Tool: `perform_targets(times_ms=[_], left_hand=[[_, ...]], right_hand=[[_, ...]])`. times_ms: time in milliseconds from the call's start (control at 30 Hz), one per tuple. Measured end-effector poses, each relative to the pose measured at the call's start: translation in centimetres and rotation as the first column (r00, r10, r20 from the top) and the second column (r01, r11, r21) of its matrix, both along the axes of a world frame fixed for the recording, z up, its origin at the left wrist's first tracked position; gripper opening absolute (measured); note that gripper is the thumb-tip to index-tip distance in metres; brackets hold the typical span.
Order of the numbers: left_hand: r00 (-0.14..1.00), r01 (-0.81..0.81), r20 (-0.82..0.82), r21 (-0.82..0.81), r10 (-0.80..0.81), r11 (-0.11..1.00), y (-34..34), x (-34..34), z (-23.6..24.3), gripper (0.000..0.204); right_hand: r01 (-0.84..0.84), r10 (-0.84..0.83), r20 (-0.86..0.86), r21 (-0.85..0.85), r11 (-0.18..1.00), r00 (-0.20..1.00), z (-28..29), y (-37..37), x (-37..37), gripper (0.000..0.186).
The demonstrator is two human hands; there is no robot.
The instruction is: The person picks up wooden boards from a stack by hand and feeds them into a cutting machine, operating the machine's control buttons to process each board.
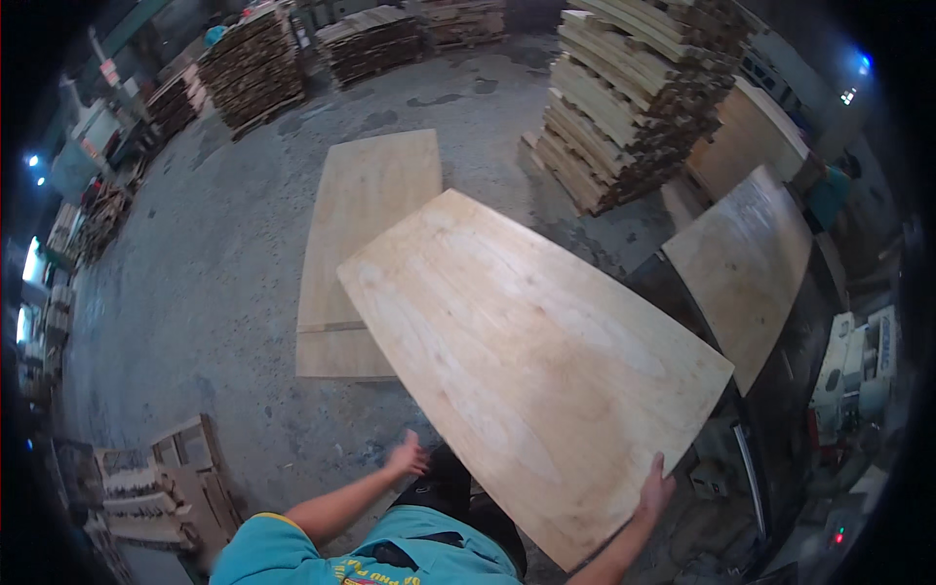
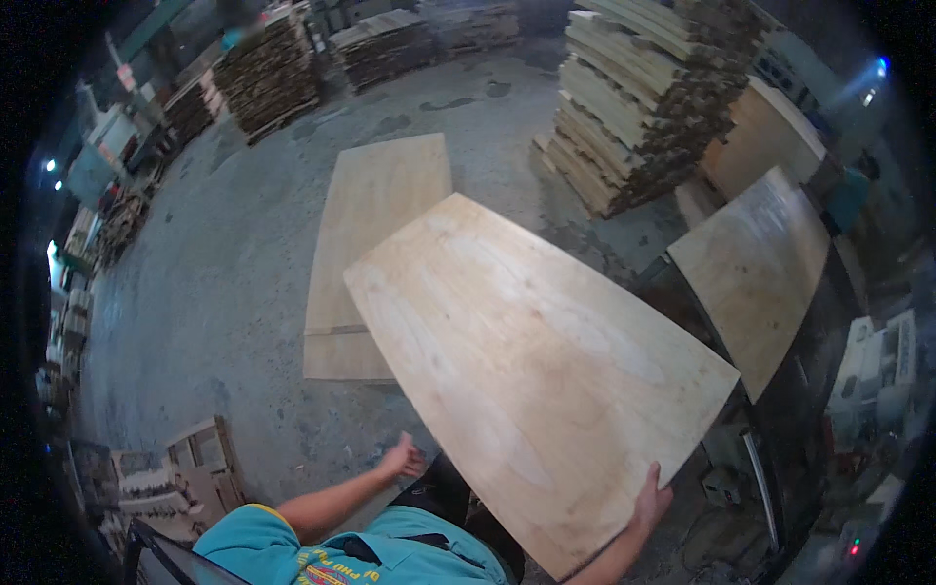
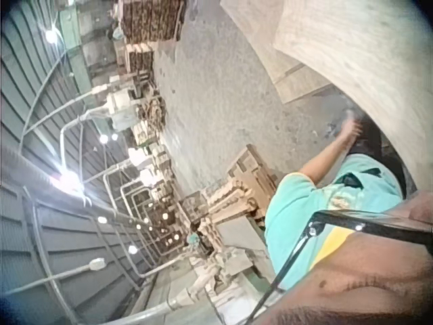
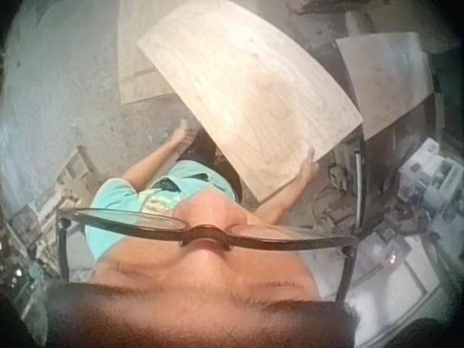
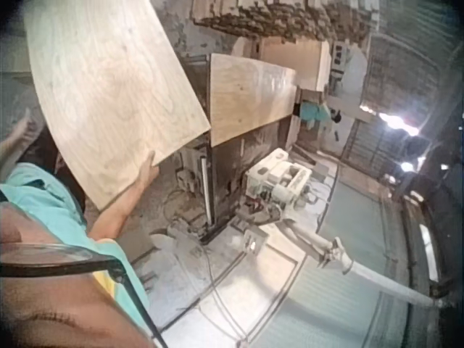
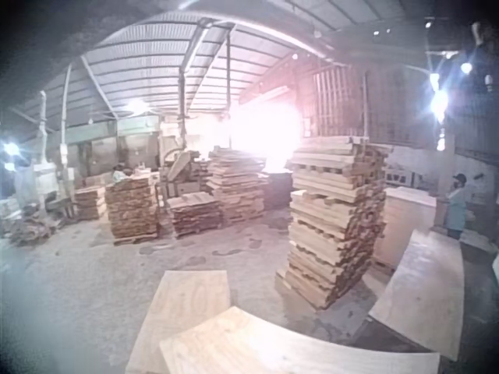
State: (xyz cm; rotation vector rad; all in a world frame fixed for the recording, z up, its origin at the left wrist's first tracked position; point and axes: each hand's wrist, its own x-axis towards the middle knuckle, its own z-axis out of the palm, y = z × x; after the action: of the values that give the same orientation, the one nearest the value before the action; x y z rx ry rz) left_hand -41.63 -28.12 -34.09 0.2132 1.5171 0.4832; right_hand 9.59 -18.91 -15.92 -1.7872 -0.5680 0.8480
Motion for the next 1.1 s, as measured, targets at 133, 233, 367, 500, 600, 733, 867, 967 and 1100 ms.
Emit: perform_targets(times_ms=[133,233,367,500,600,733,867,967,1100], left_hand=[[0.929,-0.369,-0.060,-0.056,0.366,0.928,7.8,-8.3,-2.4,0.097],[0.721,-0.572,0.507,0.050,0.472,0.819,14.8,-5.8,-0.7,0.078],[0.598,-0.524,0.715,0.007,0.362,0.852,16.9,0.7,3.8,0.057],[0.709,-0.523,0.468,-0.154,0.528,0.839,16.5,-1.6,0.4,0.059],[0.722,-0.465,0.539,-0.087,0.434,0.881,18.4,0.9,2.9,0.060],[0.748,-0.311,0.649,0.159,0.138,0.937,21.0,8.6,8.4,0.064],[0.783,-0.290,0.613,0.218,0.100,0.932,26.6,14.2,10.2,0.065],[0.850,-0.243,0.518,0.222,0.097,0.944,28.6,21.9,11.4,0.064],[0.895,-0.119,0.447,0.286,-0.022,0.951,29.7,35.7,12.4,0.066]], right_hand=[[0.032,0.035,0.446,-0.141,0.989,0.894,4.9,-4.7,5.5,0.039],[0.120,-0.046,0.378,-0.175,0.977,0.925,11.9,-6.2,3.9,0.039],[0.212,-0.145,0.431,-0.112,0.971,0.891,15.7,-7.7,3.8,0.033],[0.273,-0.212,0.400,-0.102,0.956,0.892,16.7,-9.1,5.4,0.030],[0.320,-0.263,0.389,-0.089,0.943,0.883,17.3,-11.8,6.8,0.030],[0.413,-0.391,0.361,0.016,0.910,0.847,16.1,-17.4,11.1,0.030],[0.463,-0.463,0.306,0.079,0.883,0.832,14.3,-20.2,15.6,0.030],[0.529,-0.528,0.295,0.084,0.844,0.796,11.1,-24.0,21.9,0.029],[0.627,-0.600,0.305,0.015,0.779,0.739,5.9,-29.4,31.3,0.034]])
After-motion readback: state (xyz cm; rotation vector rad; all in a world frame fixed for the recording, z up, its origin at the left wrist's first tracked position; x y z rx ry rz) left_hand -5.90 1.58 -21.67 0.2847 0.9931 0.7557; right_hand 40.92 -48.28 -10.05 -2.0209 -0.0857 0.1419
